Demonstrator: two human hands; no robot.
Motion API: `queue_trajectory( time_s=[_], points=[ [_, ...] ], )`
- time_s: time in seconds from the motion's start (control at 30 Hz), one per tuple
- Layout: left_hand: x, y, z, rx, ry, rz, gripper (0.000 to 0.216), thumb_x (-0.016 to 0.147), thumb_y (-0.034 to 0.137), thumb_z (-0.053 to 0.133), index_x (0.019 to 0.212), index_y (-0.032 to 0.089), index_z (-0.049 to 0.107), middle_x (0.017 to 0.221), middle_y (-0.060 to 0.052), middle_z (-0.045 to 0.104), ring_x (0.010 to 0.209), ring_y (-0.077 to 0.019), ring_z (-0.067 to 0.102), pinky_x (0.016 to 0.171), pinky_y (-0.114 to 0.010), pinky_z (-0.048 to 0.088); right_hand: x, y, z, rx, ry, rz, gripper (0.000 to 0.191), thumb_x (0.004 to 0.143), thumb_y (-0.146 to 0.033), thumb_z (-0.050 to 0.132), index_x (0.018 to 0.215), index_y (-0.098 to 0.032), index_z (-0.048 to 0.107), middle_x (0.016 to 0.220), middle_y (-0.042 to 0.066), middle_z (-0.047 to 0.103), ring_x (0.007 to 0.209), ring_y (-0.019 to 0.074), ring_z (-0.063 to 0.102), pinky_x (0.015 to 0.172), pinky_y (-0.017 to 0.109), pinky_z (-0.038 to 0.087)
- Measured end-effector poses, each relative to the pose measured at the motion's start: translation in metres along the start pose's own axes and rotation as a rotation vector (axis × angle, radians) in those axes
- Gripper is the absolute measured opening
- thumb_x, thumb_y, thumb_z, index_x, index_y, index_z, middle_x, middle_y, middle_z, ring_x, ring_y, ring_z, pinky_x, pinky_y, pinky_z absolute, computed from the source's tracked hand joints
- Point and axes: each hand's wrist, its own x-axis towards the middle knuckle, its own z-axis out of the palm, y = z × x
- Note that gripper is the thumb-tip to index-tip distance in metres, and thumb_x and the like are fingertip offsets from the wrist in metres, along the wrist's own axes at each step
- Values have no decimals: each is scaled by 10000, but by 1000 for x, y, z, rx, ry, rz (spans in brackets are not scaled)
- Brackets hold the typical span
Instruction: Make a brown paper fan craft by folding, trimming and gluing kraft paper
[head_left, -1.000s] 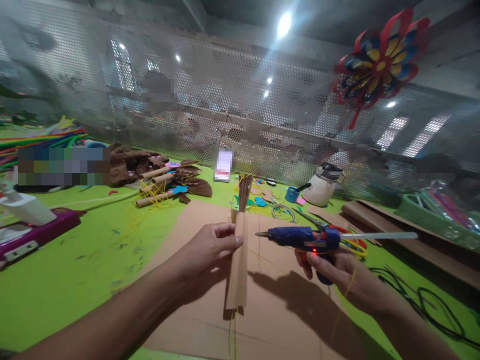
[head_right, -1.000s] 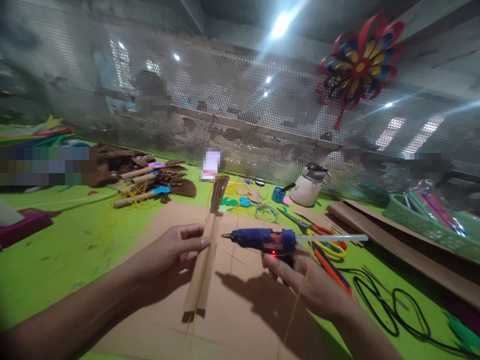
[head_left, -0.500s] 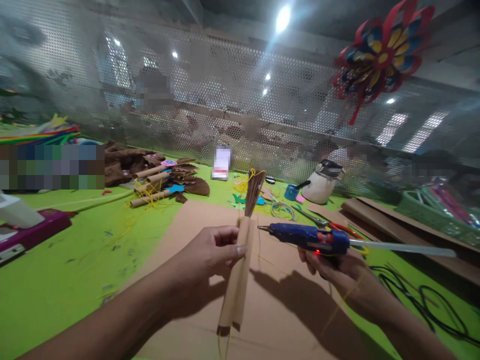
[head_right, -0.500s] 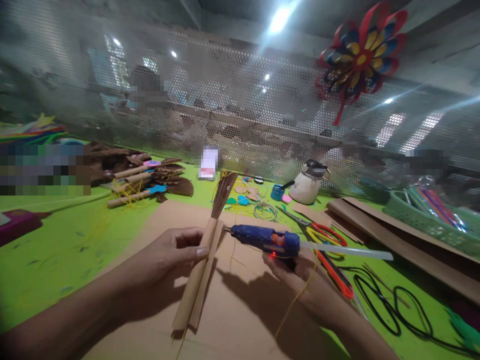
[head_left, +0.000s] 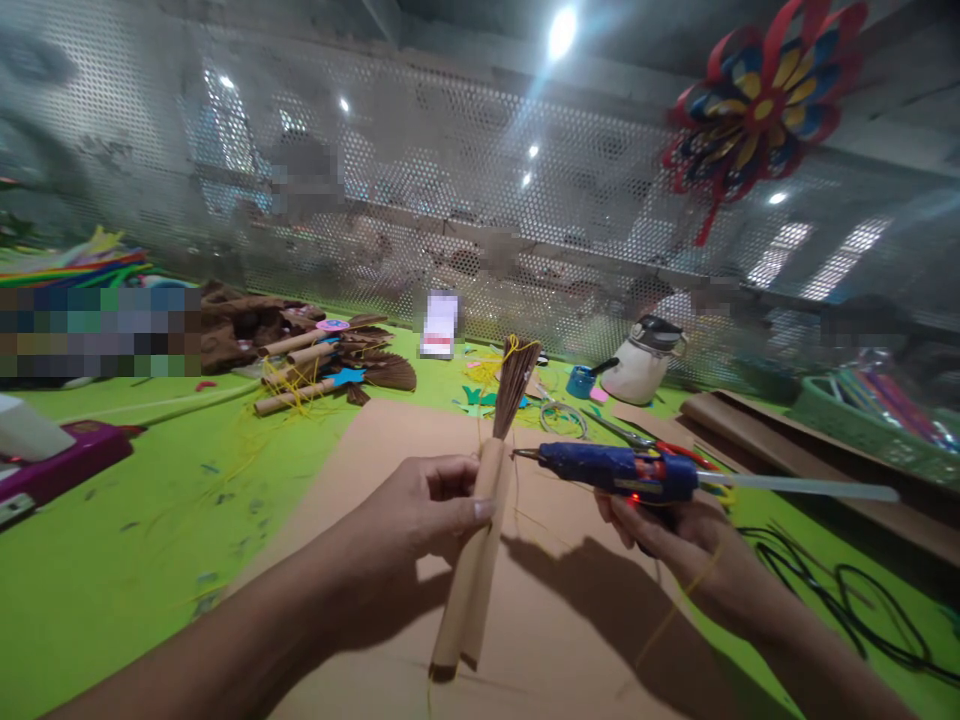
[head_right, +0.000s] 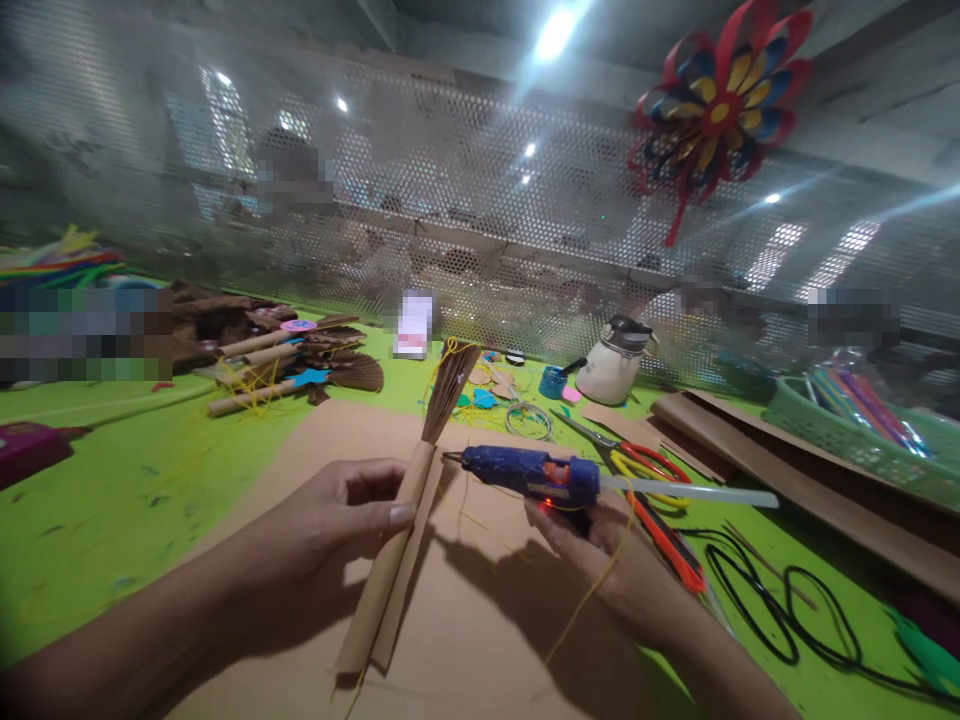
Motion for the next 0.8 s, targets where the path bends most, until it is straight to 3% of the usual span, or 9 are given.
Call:
queue_trajectory(
  time_s=[0.33,0.8],
  points=[
    [-1,-1,-2,-11,-78,-5,339,728,221,691,1065,246,688,983,-77,641,787,-180,531,682,-297,433,0,-3,1,25,-5,11,383,840,-550,547,785,-176,606,699,45,539,639,155,477,561,270,404],
    [0,4,-5,75,-52,10,378,686,314,739,1041,196,682,876,-71,636,781,-190,544,689,-311,432,-3,4,-4,-5,-61,23,342,858,-509,553,804,-177,613,722,55,554,666,165,491,567,269,413]
  ],
)
